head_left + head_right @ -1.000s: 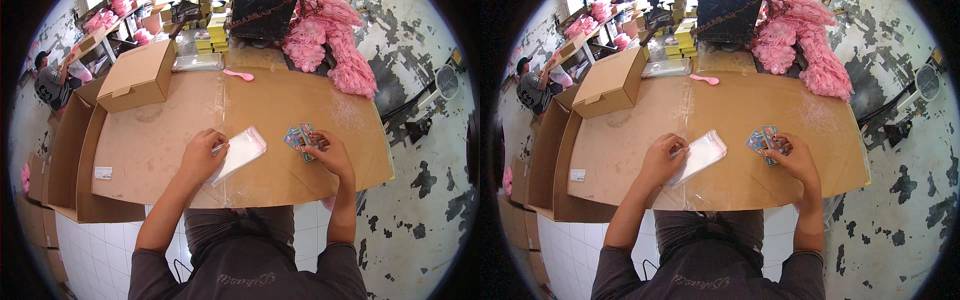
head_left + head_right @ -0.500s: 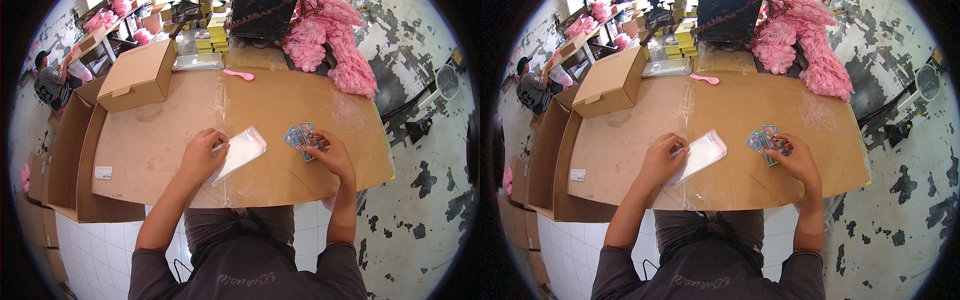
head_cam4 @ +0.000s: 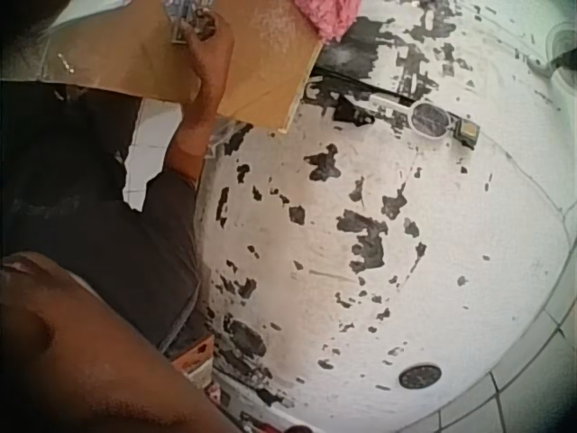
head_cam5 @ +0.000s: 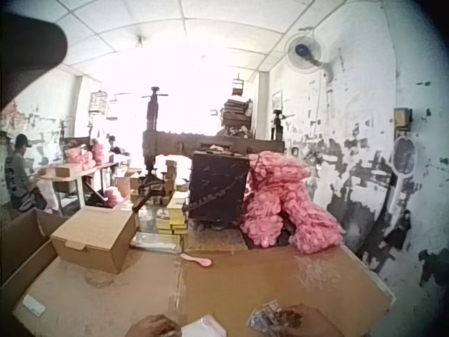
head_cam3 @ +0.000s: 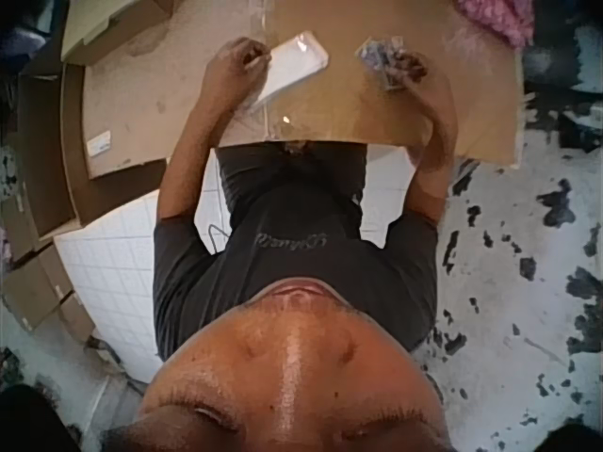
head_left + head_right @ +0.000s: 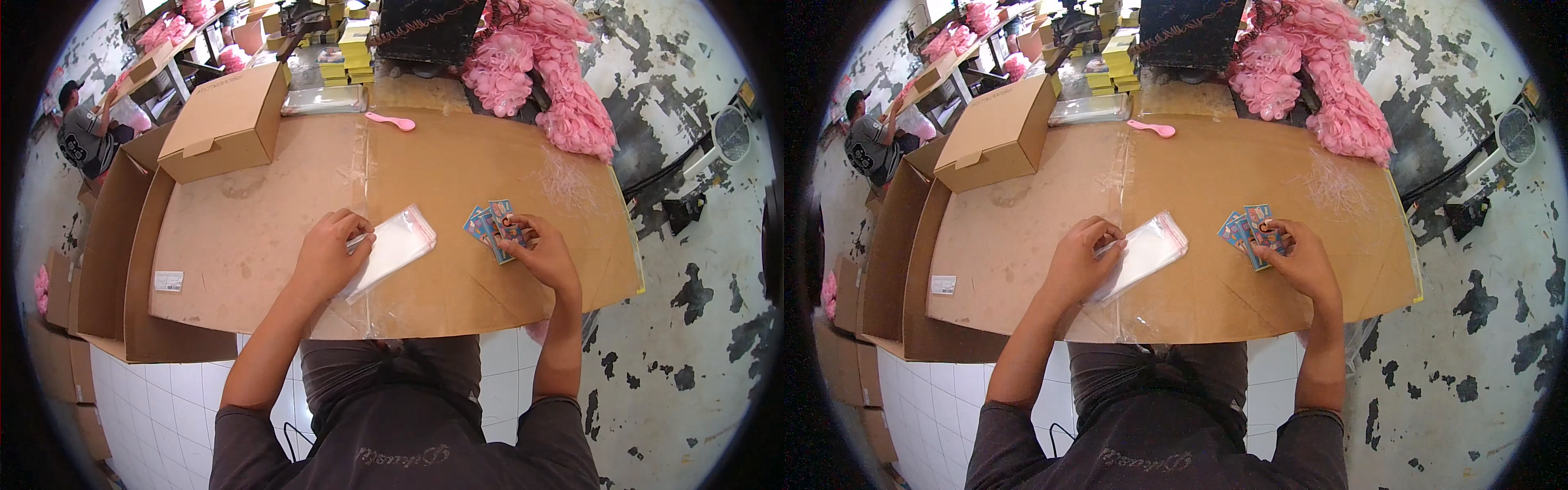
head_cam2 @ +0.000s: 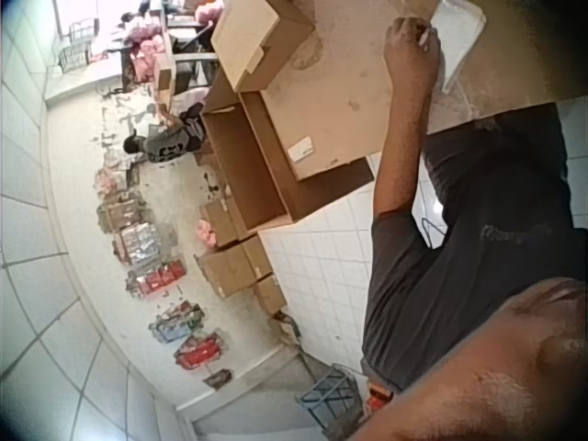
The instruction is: The person repeatedly picks up small plastic bags, inserts a pink plastic spoon and a small card into each bag, and places the sealed bags on the table. The process is repeated for multiple units throughout the clip.
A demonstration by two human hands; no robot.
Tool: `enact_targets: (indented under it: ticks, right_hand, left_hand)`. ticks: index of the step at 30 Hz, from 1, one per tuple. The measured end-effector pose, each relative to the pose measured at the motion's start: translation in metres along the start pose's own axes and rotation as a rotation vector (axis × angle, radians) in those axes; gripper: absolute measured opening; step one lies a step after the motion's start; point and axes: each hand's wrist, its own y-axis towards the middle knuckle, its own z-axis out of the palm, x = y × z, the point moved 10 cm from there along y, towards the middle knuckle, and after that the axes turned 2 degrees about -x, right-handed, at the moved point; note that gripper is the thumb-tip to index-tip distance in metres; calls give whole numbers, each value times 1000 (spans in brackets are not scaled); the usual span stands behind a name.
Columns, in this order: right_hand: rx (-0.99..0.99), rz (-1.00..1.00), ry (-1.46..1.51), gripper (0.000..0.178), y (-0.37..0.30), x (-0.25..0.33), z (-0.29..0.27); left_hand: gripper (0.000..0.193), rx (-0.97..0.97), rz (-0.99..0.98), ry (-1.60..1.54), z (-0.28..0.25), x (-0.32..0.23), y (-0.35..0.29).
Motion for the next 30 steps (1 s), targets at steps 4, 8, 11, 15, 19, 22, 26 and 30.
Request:
enact_targets:
  ticks: [4, 8, 11, 15, 19, 22, 26, 30]
  right_hand:
    - [9, 2, -52, 51, 0, -3, 0]
    - [-8, -18, -12, 55, -1, 0, -1]
    - [-1, -1, -19, 54, -1, -1, -1]
    - [-4, 3, -12, 54, -1, -5, 0]
    - [-7, -16, 5, 55, -1, -3, 0]
    - [-18, -17, 0, 56, -1, -5, -1]
    - [-21, 8, 18, 55, -2, -5, -1]
    - [-31, -7, 3, 55, -2, -6, -2]
  left_hand:
    - [12, 2, 2, -3, 0, -2, 0]
    - [12, -7, 7, -6, 0, 1, 0]
    - [12, -6, 11, -2, 0, -1, -1]
    - [12, 2, 1, 0, -1, -2, 0]
    - [12, -4, 11, -10, 1, 2, 0]
    - [12, -5, 13, -13, 1, 1, 0]
    - [11, -10, 10, -7, 1, 2, 0]
    - [11, -10, 7, -18, 1, 1, 0]
